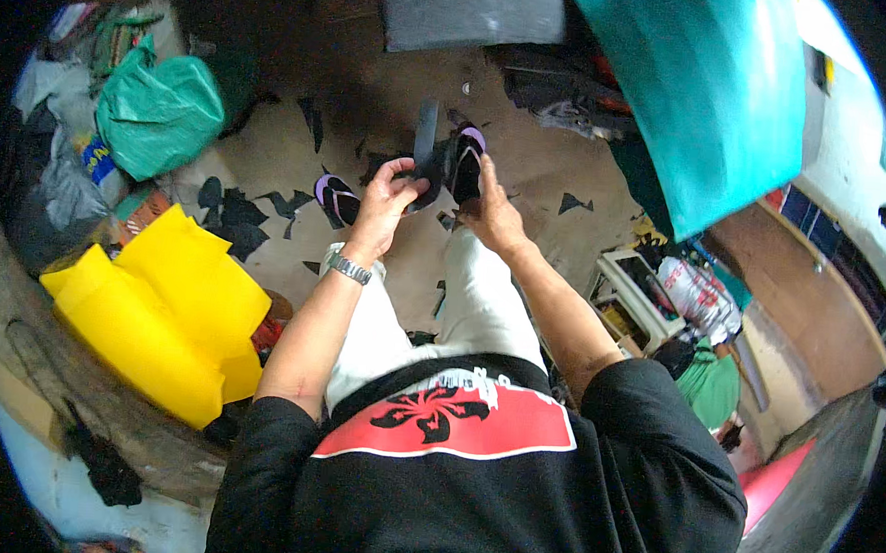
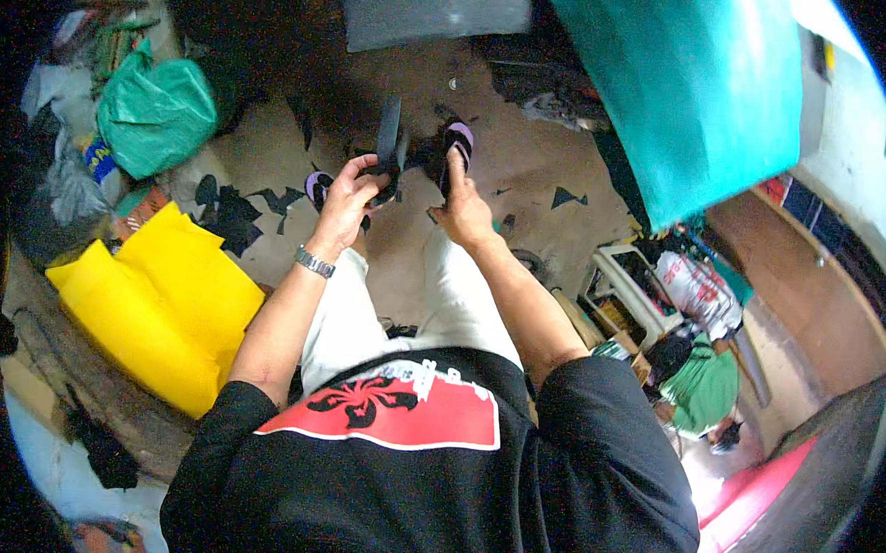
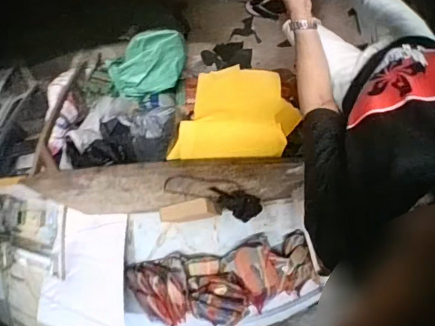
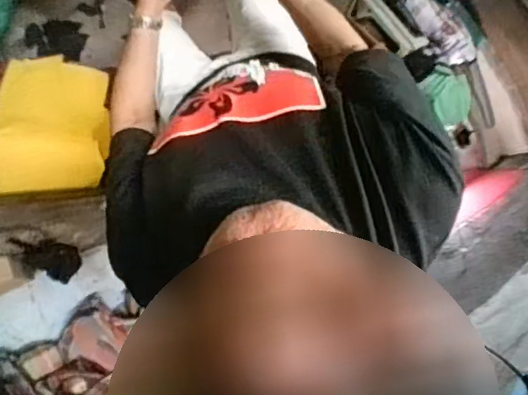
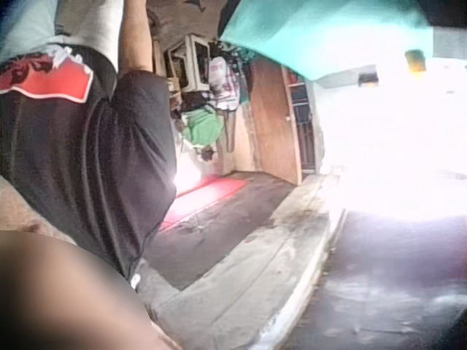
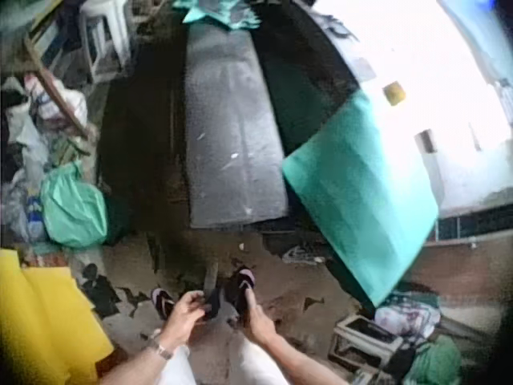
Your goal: The person applies a yellow paste from a small tub onto a large teal sheet on a workbench, spreading it evenly with their hands. They then wipe the workbench surface and rub their hands together.
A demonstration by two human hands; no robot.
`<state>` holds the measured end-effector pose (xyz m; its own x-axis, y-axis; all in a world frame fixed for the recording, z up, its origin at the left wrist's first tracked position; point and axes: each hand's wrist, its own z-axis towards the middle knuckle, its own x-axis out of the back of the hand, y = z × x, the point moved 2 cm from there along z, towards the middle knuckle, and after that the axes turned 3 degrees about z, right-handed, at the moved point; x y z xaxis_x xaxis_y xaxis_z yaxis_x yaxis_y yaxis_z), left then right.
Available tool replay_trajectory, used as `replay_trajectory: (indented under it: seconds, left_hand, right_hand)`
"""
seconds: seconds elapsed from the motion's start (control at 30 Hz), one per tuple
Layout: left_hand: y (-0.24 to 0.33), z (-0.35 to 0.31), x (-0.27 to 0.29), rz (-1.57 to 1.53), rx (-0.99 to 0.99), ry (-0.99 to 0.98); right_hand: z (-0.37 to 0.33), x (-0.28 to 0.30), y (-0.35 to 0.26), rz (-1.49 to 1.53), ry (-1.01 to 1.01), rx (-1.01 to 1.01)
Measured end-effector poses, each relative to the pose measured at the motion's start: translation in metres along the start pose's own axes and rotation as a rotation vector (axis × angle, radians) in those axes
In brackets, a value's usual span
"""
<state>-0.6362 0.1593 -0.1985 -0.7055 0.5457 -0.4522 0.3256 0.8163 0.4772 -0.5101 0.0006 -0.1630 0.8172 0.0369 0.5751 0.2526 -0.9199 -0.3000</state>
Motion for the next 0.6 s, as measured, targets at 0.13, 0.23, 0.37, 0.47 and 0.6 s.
replay_trajectory:
  seconds: [0.13,0.23,0.37,0.47,0.6]
  left_hand:
    - [0.025,-0.033,-0.034,0.331,-0.106,0.053]
    - [0.030,-0.047,-0.053,0.511,-0.204,0.082]
    - [0.027,-0.059,-0.079,0.799,-0.225,0.213]
    - [0.023,-0.067,-0.102,0.724,-0.228,0.224]
    - [0.012,-0.073,-0.137,0.241,-0.170,0.073]
  right_hand:
    - [-0.057,0.016,-0.052,0.123,0.066,0.150]
    - [-0.085,0.030,-0.073,0.146,0.065,0.207]
    - [-0.105,0.051,-0.072,0.100,0.094,0.337]
    - [-0.112,0.069,-0.054,0.078,0.101,0.354]
    - [-0.121,0.086,-0.024,0.051,0.091,0.369]
